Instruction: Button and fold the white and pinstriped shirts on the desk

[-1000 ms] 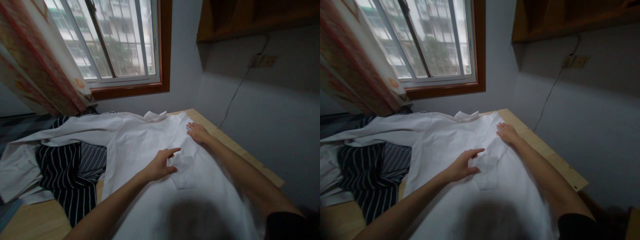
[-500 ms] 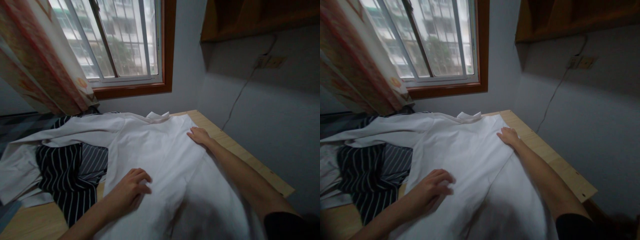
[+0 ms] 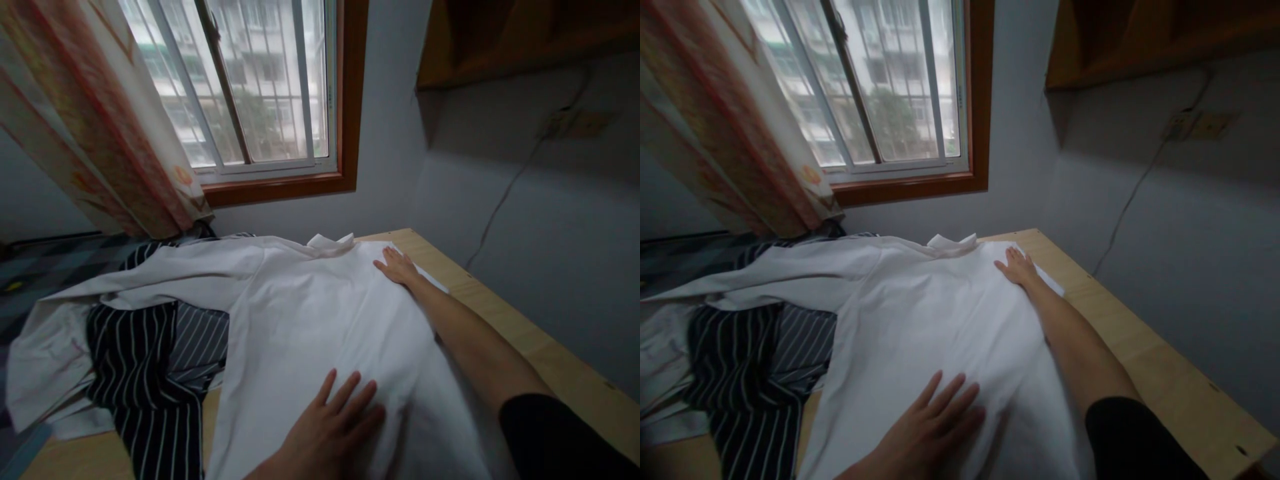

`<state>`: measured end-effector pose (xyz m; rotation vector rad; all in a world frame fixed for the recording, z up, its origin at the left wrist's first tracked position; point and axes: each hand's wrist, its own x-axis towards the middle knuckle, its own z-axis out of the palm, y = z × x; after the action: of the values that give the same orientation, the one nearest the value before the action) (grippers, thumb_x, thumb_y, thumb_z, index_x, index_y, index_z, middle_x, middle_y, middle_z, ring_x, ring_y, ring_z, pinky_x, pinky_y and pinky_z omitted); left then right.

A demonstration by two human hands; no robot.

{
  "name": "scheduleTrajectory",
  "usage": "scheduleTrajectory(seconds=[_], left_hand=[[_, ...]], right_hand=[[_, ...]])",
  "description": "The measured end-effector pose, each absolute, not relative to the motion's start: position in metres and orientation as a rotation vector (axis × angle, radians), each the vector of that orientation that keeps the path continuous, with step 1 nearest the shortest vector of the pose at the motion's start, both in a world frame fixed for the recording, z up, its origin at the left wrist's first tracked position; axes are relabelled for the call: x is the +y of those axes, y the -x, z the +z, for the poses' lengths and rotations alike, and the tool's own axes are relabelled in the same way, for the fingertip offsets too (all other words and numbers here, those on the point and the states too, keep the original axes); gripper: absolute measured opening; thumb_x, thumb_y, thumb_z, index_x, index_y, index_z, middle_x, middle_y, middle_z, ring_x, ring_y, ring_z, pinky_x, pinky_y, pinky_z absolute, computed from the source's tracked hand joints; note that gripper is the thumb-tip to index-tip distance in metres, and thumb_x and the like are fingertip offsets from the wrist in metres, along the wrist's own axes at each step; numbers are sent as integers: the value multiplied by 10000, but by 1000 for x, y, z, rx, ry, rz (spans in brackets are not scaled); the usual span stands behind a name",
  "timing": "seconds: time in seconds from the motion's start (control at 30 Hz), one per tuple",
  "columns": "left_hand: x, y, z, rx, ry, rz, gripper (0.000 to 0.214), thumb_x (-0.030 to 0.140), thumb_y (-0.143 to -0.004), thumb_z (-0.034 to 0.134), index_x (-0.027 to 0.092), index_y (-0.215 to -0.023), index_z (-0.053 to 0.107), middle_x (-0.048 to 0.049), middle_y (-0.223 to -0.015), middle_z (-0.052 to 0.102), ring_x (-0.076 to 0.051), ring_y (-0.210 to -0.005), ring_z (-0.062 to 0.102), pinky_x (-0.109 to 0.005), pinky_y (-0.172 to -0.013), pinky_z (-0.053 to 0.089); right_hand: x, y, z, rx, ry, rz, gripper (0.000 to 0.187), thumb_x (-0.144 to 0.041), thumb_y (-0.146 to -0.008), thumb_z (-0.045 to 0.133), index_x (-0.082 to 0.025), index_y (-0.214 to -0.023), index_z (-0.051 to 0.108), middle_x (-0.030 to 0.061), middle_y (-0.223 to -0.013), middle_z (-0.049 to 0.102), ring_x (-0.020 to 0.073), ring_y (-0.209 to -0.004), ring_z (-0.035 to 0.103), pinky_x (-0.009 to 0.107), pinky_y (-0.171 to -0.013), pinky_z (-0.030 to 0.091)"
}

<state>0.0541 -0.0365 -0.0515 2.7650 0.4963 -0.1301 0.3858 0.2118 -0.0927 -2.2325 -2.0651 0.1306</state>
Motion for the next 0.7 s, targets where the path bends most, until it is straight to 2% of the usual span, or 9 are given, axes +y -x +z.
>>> scheduleTrajectory(seconds=[0.17, 0.27, 0.4, 0.47, 0.57, 0.7], left_hand=[[-33, -52, -72, 478, -2815, -72, 627, 402, -974, 384, 280, -1534, 129, -55, -1581, 186, -334, -1450, 173, -599, -1155, 155], [-35, -52, -68, 506, -2773, -43, 623, 399, -987, 345, 280, -1539, 83, -39, -1579, 200, -297, -1461, 146, -559, -1179, 117], [-37, -52, -48, 523, -2663, -61, 712, 510, -951, 384, 256, -1542, 79, -49, -1587, 166, -312, -1463, 126, -578, -1182, 71], [-39, -53, -38, 537, -2634, -63, 799, 595, -902, 432, 242, -1541, 105, -70, -1585, 174, -334, -1459, 126, -601, -1174, 67], [-40, -56, -30, 562, -2629, -66, 880, 638, -844, 503, 247, -1537, 129, -81, -1583, 188, -354, -1453, 132, -621, -1165, 71], [-37, -63, -35, 585, -2666, -88, 948, 576, -781, 626, 246, -1531, 149, -88, -1587, 180, -373, -1449, 130, -648, -1149, 66]], right_hand=[[237, -403, -97, -1999, 2287, 135, 782, -641, -928, 151, -134, -1523, 185, 121, -1589, 183, 263, -1454, 173, 523, -1151, 144], [239, -408, -98, -1912, 2292, 84, 757, -634, -928, 164, -150, -1500, 273, 124, -1567, 258, 295, -1427, 235, 558, -1132, 157], [227, -407, -89, -1671, 2162, -113, 633, -450, -971, 158, -86, -1401, 447, 164, -1435, 472, 277, -1324, 401, 449, -1109, 251], [213, -402, -81, -1624, 2069, -177, 595, -369, -973, 153, -73, -1366, 487, 161, -1402, 508, 250, -1299, 429, 392, -1103, 270], [179, -388, -72, -1723, 2012, -200, 580, -400, -976, 196, -94, -1379, 479, 145, -1459, 448, 245, -1347, 377, 382, -1121, 249], [125, -373, -77, -2065, 2039, -132, 614, -553, -959, 266, -206, -1448, 396, 108, -1547, 315, 297, -1418, 262, 496, -1136, 194]])
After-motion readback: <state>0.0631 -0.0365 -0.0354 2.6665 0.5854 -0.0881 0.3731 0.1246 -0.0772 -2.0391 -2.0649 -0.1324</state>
